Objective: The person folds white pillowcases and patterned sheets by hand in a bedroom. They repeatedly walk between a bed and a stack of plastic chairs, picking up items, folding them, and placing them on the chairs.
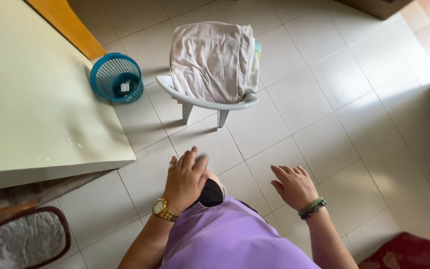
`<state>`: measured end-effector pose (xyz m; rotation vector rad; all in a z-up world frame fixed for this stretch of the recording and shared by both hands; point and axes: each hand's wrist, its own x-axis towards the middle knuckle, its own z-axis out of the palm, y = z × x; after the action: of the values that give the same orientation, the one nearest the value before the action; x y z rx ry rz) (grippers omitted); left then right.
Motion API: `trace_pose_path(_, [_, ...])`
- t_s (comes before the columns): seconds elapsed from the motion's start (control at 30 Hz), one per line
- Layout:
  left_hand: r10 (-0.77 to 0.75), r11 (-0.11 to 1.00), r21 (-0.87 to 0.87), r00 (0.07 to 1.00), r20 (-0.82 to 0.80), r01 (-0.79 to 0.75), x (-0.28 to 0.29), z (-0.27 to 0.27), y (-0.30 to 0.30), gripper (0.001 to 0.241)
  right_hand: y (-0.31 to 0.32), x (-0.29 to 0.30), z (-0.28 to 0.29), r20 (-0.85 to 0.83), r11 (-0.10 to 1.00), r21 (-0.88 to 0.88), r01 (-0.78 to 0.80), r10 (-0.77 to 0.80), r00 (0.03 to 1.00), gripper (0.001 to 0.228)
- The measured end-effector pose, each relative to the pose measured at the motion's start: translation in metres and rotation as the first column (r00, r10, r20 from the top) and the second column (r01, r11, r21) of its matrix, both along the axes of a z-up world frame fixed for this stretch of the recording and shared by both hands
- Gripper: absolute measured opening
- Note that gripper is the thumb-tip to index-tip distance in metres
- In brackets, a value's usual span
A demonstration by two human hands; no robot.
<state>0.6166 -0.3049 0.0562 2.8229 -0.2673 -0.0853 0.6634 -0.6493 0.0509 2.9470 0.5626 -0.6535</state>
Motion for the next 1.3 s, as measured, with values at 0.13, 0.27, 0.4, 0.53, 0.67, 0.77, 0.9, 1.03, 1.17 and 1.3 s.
trace_pose_path(0.13, [0.111, 0.994, -0.025, 0.984, 0.137, -0.108, 0.068, -0.03, 0.002, 0.047, 0.037, 0.087, -0.018, -0.049, 0.981, 0.141, -0.134, 0.142, 0.989, 0.046])
trace_pose_path(0.27, [0.159, 0.985, -0.105, 0.957, 0.244, -0.137, 0.166, -0.079, 0.012, 0.039, 0.056, 0.151, -0.047, -0.075, 0.955, 0.242, -0.169, 0.192, 0.979, 0.041])
trace_pose_path(0.4, [0.172, 0.984, -0.084, 0.968, 0.184, -0.159, 0.225, -0.133, 0.014, 0.036, 0.042, 0.215, -0.08, -0.027, 0.897, 0.409, -0.166, 0.193, 0.981, 0.036])
trace_pose_path(0.53, [0.299, 0.948, -0.106, 0.954, -0.025, -0.3, 0.233, -0.115, 0.011, 0.041, 0.055, 0.279, -0.133, -0.158, 0.894, 0.447, -0.041, 0.124, 0.98, 0.031])
trace_pose_path(0.67, [0.386, 0.915, -0.126, 0.922, -0.005, -0.384, 0.237, -0.094, 0.011, 0.039, 0.093, 0.337, -0.216, -0.231, 0.907, 0.351, -0.234, 0.326, 0.917, 0.038])
trace_pose_path(0.77, [0.434, 0.899, -0.078, 0.901, 0.013, -0.432, 0.241, -0.084, 0.006, 0.039, 0.112, 0.353, -0.322, -0.38, 0.87, -0.059, -0.489, 0.434, 0.817, 0.044])
trace_pose_path(0.9, [0.504, 0.863, -0.046, 0.864, 0.01, -0.503, 0.243, -0.07, 0.001, 0.038, 0.119, 0.354, -0.372, -0.466, 0.828, -0.152, -0.539, 0.421, 0.778, 0.04])
trace_pose_path(1.03, [0.545, 0.838, -0.083, 0.837, 0.059, -0.539, 0.246, -0.063, 0.0, 0.033, 0.117, 0.357, -0.399, -0.147, 0.811, -0.019, -0.585, 0.576, 0.804, 0.024])
trace_pose_path(1.17, [0.554, 0.832, -0.093, 0.826, 0.098, -0.547, 0.246, -0.064, 0.002, 0.034, 0.121, 0.374, -0.393, -0.245, 0.83, -0.061, -0.554, 0.526, 0.815, 0.036])
trace_pose_path(1.3, [0.549, 0.836, -0.088, 0.827, 0.125, -0.542, 0.246, -0.068, 0.001, 0.037, 0.133, 0.405, -0.297, 0.188, 0.781, 0.395, -0.485, 0.448, 0.874, 0.03])
